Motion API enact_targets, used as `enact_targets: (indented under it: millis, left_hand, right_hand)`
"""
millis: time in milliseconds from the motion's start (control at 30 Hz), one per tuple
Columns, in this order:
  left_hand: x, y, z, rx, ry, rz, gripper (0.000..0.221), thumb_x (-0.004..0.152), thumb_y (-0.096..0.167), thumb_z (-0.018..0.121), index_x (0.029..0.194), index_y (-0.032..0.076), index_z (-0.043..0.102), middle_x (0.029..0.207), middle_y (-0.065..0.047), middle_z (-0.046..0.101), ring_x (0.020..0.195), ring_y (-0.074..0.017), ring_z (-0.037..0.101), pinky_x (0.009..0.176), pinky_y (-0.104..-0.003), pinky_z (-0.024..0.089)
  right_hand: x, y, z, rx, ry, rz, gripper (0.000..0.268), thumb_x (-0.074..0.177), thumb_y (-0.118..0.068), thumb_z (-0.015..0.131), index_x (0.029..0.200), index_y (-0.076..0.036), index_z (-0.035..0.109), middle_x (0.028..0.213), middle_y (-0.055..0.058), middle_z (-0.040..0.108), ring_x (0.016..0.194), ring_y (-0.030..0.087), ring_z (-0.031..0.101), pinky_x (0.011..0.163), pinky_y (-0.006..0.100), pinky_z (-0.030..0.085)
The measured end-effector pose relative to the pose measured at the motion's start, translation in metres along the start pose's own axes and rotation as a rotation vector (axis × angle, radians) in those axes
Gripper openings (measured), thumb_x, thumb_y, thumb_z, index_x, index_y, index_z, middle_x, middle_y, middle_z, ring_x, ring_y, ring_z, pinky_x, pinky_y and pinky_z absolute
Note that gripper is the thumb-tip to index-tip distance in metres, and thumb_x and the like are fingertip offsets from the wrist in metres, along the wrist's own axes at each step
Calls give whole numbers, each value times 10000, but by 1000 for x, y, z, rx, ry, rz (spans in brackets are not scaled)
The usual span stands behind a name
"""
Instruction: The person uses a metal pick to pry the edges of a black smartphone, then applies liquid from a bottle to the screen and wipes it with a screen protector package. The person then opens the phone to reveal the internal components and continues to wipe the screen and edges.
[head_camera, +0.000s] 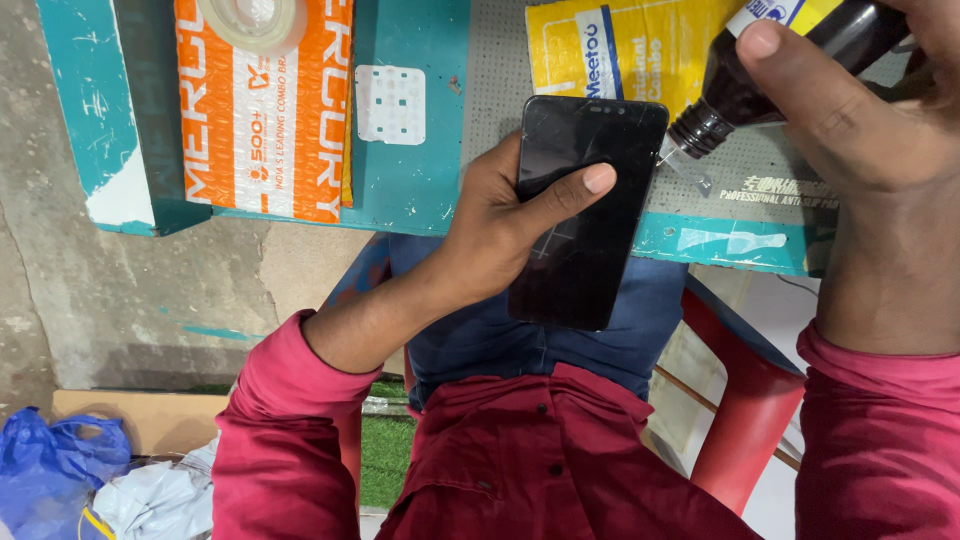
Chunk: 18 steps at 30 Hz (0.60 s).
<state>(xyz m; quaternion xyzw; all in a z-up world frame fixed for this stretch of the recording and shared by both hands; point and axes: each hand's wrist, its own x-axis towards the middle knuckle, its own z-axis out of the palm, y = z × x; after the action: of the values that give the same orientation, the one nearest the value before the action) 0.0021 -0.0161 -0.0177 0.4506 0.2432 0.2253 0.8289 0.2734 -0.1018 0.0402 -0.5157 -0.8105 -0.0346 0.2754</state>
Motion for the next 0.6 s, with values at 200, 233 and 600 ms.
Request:
enact_targets:
  millis: [200,233,600]
  left_hand:
    - [-1,0,-1,23,1,-30,332,1040,238,730,1243,-13,655,1064,-33,716,944,-73,635,839,-231,535]
    - [-1,0,-1,14,-12,-31,340,1037,240,730,1252,-11,650,1074,-33,716,954,-72,639,850,-231,540]
    - [7,5,-8,-207,-127,-81,360,1047,189,727,1324,-24,644,1162,-87,722,1068,-134,685,960,-293,575]
  right_hand:
    - [-6,1,3,68,14,54,454,995,136,686,1429,7,649,1402,253,594,1219,368,669,1003,402,565]
    - [-6,1,3,79,23,59,457,994,136,687,1429,4,648,1409,257,596,1226,375,674,1004,409,564]
    - [-17,8,5,-60,36,48,531,966,122,737,1458,-44,630,1449,268,607,1259,387,662,1047,428,567]
